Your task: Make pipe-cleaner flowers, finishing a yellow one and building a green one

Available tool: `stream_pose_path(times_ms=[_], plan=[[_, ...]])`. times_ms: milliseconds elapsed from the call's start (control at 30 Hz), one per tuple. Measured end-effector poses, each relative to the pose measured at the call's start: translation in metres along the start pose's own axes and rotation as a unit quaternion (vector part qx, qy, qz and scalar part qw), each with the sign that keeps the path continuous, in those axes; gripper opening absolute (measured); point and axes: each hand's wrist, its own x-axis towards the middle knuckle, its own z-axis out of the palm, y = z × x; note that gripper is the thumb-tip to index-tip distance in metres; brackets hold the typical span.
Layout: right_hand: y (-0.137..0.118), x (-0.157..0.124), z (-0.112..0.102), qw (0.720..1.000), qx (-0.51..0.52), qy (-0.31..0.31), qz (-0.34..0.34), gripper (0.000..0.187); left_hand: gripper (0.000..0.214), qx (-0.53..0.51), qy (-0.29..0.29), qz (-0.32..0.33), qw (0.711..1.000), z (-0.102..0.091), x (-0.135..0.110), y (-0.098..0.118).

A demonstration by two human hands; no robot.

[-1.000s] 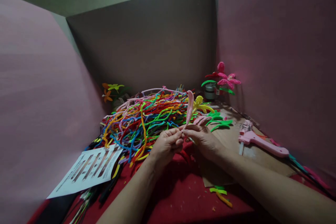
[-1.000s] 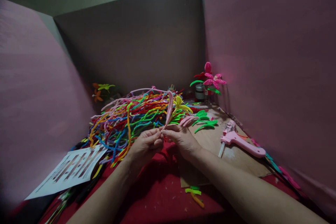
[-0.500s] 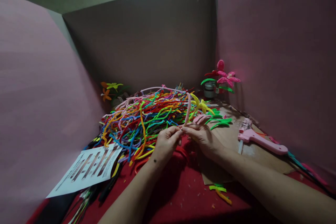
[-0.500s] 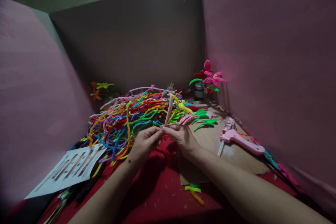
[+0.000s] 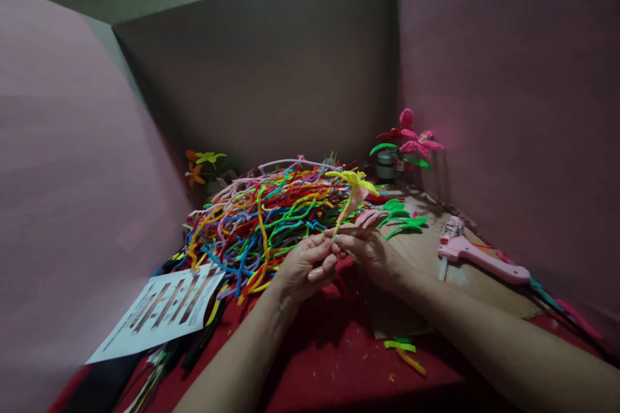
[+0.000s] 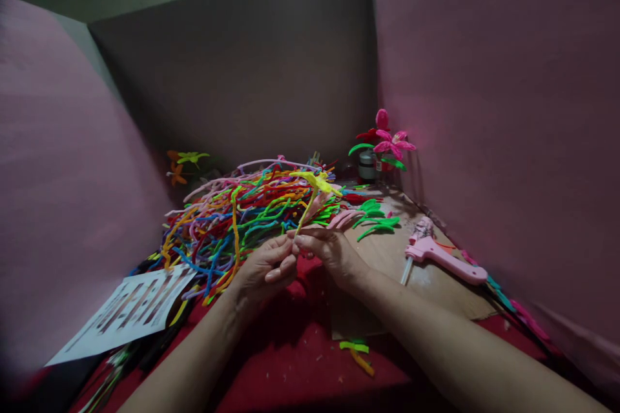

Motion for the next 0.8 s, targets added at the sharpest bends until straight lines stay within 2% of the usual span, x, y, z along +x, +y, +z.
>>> stream_pose_path(times_ms=[67, 133, 267, 333, 433, 500, 667, 800], plan=[[0.0, 0.0, 0.0, 1.0, 0.002, -0.001, -0.006, 0.015, 0.024, 0.013, -0.001, 0.003, 1.0, 0.001, 0.0, 0.001], [0.0, 0.0, 0.0, 1.0, 0.016, 0.007, 0.004, 0.016, 0.027, 0.084, 0.028, 0.023, 0.996, 0.004, 0.0, 0.003], [0.002, 0.001, -0.002, 0.996, 0.067, 0.048, 0.033, 0.013, 0.024, 0.281, 0.137, 0.103, 0.944, 0.01, 0.002, 0.006], [0.003, 0.002, -0.001, 0.993, 0.082, 0.073, 0.043, 0.014, 0.025, 0.29, 0.177, 0.127, 0.932, 0.011, 0.003, 0.008], [0.001, 0.001, 0.002, 0.988, 0.084, 0.108, 0.073, 0.014, 0.025, 0.264, 0.217, 0.139, 0.929, 0.009, 0.002, 0.01], [-0.001, 0.0, 0.005, 0.987, 0.082, 0.109, 0.086, 0.014, 0.022, 0.244, 0.216, 0.141, 0.935, 0.007, 0.0, 0.011], [0.0, -0.005, 0.008, 0.993, 0.069, 0.014, 0.097, 0.019, 0.022, 0.206, 0.166, 0.1, 0.959, 0.008, -0.002, 0.011], [0.001, -0.007, 0.007, 0.99, 0.05, -0.007, 0.131, 0.023, 0.023, 0.228, 0.166, 0.074, 0.957, 0.011, -0.004, 0.014]])
